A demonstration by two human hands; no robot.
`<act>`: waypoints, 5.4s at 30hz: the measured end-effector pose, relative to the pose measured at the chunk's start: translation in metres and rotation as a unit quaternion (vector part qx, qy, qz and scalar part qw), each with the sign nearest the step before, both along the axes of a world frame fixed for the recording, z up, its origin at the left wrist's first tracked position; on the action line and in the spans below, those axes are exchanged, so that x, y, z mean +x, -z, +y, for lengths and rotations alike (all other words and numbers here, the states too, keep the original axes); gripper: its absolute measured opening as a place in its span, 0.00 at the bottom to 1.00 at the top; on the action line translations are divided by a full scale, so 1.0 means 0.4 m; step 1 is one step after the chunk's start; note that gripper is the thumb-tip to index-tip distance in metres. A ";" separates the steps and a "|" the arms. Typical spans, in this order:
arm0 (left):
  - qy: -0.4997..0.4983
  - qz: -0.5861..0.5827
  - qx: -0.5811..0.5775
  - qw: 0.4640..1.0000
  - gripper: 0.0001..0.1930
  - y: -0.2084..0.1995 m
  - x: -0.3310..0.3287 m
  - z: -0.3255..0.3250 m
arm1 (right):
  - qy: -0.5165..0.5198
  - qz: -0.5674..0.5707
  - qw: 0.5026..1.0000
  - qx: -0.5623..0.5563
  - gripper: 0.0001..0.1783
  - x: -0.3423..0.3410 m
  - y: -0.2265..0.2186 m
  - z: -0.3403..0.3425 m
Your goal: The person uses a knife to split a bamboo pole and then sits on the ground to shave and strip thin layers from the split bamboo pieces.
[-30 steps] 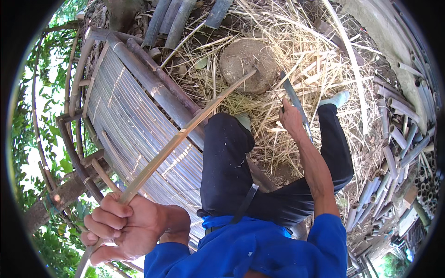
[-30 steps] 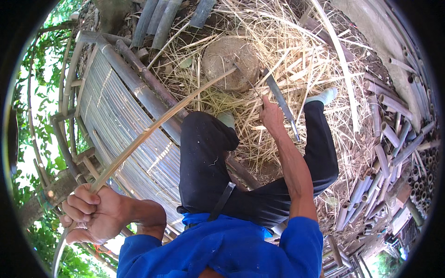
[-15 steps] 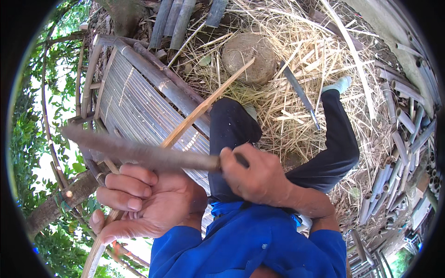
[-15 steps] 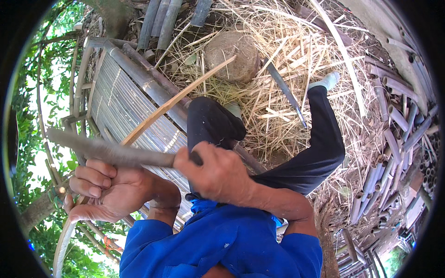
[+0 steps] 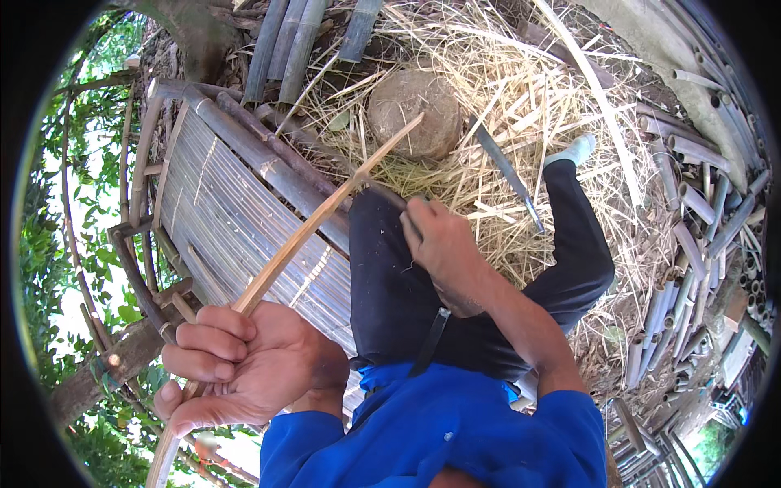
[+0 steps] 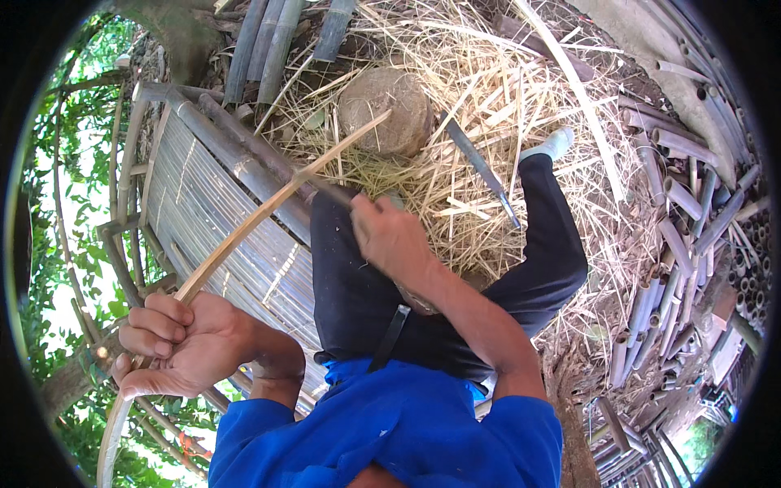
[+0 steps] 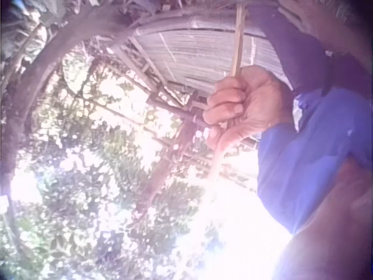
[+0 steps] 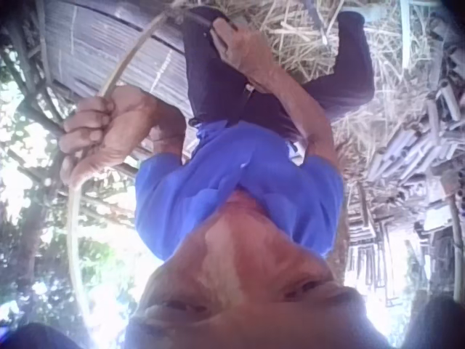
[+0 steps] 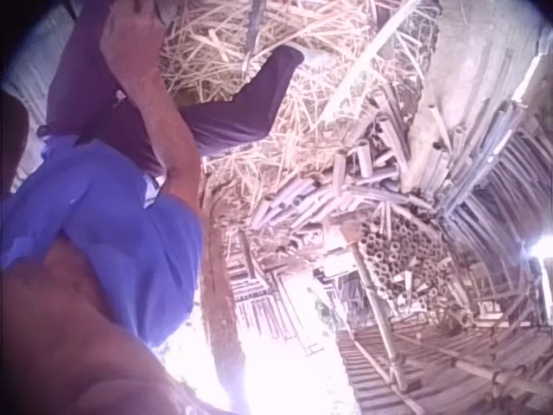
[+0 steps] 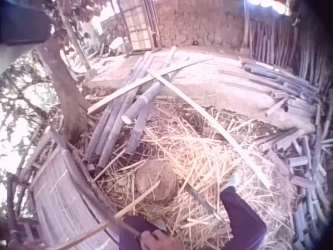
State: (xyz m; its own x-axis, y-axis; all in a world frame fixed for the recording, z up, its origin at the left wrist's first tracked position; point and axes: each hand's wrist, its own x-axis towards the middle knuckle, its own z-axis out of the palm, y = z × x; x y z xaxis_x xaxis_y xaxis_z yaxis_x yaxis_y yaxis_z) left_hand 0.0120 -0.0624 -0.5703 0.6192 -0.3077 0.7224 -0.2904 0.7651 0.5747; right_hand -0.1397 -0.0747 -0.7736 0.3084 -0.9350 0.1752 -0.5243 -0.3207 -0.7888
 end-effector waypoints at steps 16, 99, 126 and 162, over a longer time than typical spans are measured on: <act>0.067 0.070 -0.024 0.995 0.19 -0.010 0.066 -0.075 | 0.107 0.200 0.955 0.191 0.11 -0.213 0.461 -0.171; 0.461 0.059 0.435 0.771 0.13 -0.002 0.020 0.079 | 0.084 0.193 0.954 -0.215 0.40 -0.208 -0.579 -0.108; 0.503 0.038 0.474 0.722 0.13 0.007 0.029 0.134 | 0.066 0.181 0.948 -0.254 0.38 -0.168 -0.493 0.018; 0.448 -0.035 0.479 0.754 0.14 -0.012 0.033 0.162 | 0.135 0.174 0.970 -0.105 0.40 -0.224 -0.483 -0.018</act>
